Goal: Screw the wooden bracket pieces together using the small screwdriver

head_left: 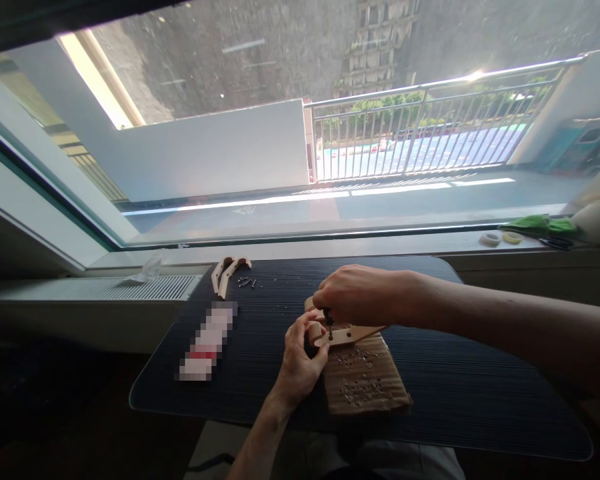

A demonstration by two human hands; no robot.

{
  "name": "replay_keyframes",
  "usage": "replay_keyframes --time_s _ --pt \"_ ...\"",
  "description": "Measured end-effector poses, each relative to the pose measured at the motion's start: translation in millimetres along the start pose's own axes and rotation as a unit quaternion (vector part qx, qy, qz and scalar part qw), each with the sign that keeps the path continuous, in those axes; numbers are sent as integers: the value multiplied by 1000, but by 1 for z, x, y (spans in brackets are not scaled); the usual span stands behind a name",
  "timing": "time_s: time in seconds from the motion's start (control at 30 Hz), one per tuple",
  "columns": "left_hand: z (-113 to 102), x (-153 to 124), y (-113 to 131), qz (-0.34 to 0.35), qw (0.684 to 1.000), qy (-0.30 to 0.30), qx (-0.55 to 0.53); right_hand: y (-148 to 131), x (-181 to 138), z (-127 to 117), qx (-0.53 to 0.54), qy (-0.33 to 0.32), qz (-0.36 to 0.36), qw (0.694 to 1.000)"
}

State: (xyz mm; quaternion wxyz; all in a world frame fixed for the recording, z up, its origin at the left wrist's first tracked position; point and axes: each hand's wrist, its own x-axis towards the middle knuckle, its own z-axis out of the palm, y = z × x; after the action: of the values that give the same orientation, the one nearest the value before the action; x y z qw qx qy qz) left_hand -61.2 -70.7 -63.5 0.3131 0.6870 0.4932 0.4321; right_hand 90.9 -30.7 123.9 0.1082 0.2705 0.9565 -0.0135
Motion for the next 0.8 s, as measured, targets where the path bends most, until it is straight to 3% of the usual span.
replay_keyframes --time_s 0.2,0.43,0.8 --pt "1 0 -1 10 1000 2 13 -3 -1 -2 -13 16 21 1000" --pt "2 -2 -4 17 999 14 27 -7 -2 -9 8 1 -14 1000" --pt "1 0 1 11 1000 13 22 -5 -2 1 -6 26 5 1000"
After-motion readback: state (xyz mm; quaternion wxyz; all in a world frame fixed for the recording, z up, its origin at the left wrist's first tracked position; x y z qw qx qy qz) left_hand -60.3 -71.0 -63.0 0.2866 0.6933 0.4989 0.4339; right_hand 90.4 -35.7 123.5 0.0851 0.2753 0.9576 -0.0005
